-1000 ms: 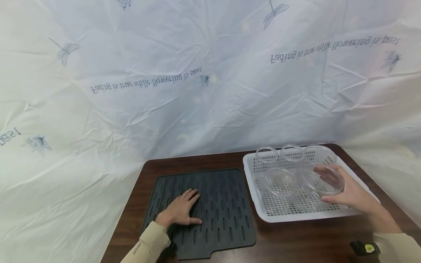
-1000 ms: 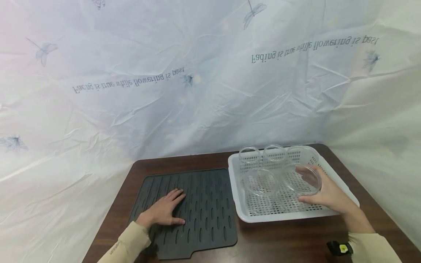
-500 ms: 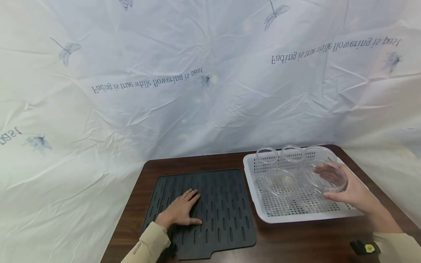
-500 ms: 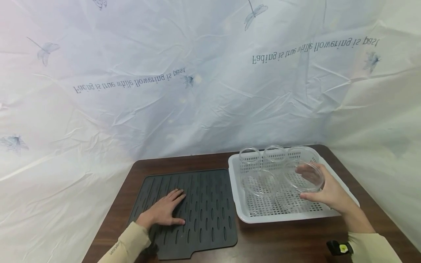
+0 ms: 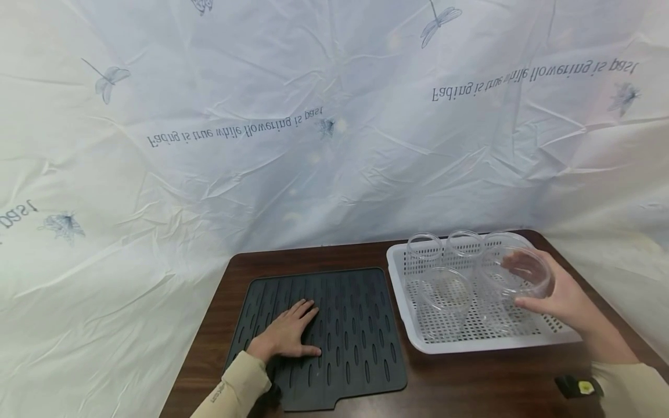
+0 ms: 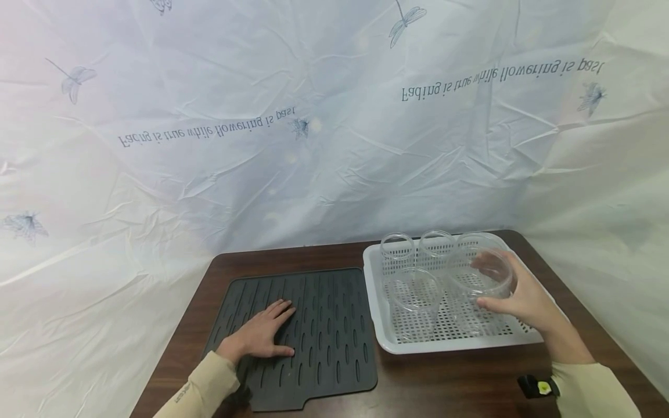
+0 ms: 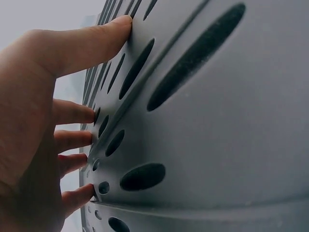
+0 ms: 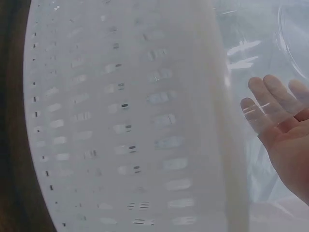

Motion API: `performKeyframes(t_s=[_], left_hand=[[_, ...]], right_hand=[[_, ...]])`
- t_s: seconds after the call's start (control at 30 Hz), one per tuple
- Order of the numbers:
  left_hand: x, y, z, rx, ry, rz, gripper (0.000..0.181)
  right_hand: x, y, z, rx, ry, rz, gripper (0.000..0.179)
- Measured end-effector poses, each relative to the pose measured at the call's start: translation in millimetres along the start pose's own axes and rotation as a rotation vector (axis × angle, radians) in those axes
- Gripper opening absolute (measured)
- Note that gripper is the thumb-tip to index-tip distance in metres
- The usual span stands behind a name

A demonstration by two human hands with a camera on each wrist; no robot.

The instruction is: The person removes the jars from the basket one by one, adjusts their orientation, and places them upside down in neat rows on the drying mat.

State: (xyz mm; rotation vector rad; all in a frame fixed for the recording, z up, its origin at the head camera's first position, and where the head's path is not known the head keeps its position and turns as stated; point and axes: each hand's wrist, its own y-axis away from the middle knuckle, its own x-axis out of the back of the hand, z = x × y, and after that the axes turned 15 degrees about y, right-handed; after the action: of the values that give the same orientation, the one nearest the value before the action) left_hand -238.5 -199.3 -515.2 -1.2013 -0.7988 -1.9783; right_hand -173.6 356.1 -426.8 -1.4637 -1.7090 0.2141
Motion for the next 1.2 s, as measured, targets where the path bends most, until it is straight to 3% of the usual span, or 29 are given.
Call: performKeyframes(t_s=[0.07,0.2,0.4,0.63,0.93,1.2], left_hand=[[0.7,0.6,1.1,-0.004,-0.001,0.0,0.1],[0.6,0.1,1.6,-0.006,-0.011,-0.002,0.099],[1.3,-0.6,2.1,-0.011,0.008,0.009,0.098],[6.8,-1.3,5.4,-0.037,0.054,0.096,0.099],[22.3,-1.6,20.4,-0.083,0.125,0.213,0.094],[31.8,-2.2,34.1,-0.097,0.178,0.229,0.094]], right_hand=[[0,-2.2,-1,0.01,-0.04,-0.003,0.089],[1,-6.5,-3,0.029,-0.018,0.002,0.09],[5,-14.2,-9,-0.009,0.165,0.013,0.093],[4,-24.5,-19,-0.064,0.349,0.022,0.098],[5,-47.1,-36,-0.015,0.39,0.015,0.101],[3,-59.6,-52,-0.048,0.399,0.007,0.105]])
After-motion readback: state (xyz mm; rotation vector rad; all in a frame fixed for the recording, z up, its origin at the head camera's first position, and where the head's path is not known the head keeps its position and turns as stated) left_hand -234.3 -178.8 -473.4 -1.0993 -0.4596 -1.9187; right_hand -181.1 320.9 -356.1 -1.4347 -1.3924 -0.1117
